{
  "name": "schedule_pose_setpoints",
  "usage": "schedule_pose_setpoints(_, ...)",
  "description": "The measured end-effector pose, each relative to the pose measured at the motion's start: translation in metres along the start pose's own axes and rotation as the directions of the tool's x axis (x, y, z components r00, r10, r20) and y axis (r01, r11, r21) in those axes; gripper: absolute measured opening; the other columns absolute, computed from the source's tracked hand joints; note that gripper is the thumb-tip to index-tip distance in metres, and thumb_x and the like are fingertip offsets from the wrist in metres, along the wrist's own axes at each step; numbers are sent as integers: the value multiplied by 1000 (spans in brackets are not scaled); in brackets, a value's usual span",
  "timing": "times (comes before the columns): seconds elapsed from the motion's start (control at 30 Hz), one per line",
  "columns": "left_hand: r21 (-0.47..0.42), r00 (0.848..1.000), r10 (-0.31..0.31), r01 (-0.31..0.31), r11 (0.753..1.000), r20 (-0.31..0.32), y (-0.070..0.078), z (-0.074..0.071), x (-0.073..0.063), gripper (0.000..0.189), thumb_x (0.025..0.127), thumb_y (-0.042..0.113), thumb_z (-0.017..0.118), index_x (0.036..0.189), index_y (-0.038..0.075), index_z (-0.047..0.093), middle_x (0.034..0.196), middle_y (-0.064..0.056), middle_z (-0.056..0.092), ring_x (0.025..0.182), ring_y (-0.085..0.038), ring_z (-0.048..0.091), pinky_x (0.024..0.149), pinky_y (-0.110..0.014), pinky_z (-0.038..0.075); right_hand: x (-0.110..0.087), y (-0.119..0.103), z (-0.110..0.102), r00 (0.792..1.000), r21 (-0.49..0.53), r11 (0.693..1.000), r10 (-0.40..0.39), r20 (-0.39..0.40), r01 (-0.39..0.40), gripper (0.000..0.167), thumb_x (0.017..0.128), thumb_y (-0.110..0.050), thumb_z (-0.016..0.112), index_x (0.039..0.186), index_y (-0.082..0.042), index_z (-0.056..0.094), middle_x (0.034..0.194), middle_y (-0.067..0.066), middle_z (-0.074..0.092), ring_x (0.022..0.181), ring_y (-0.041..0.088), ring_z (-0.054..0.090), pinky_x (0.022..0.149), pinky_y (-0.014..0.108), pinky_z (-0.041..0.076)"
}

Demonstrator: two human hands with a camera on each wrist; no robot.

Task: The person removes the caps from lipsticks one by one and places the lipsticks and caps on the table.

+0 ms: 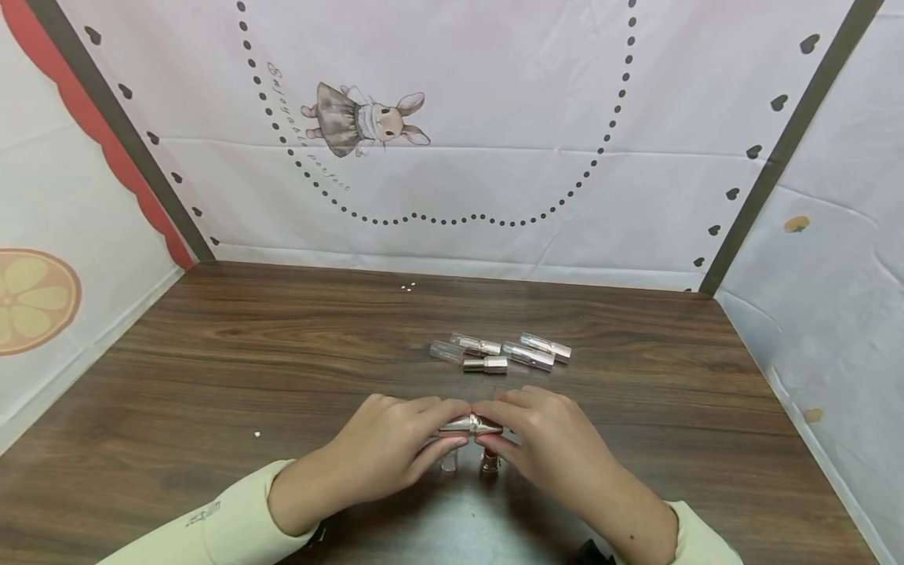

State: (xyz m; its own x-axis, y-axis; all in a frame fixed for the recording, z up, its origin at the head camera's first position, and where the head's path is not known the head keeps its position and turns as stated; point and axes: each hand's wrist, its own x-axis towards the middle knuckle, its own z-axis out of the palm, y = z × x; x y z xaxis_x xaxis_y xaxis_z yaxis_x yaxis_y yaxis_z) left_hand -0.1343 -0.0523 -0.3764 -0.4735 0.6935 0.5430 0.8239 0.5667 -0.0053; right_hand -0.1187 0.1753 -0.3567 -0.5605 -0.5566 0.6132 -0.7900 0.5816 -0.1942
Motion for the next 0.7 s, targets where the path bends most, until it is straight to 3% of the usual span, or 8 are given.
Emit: schedule_pose_setpoints(0.7,-38,1000,6,-5,999,9,0,-1,0,24,98,40,61,113,22,65,70,12,63,53,-3,57,44,-20,37,-2,1,-1,1000,93,996,-7,17,6,37,71,-8,87,106,-13,77,89,-4,74,75,4,66,67,8,48)
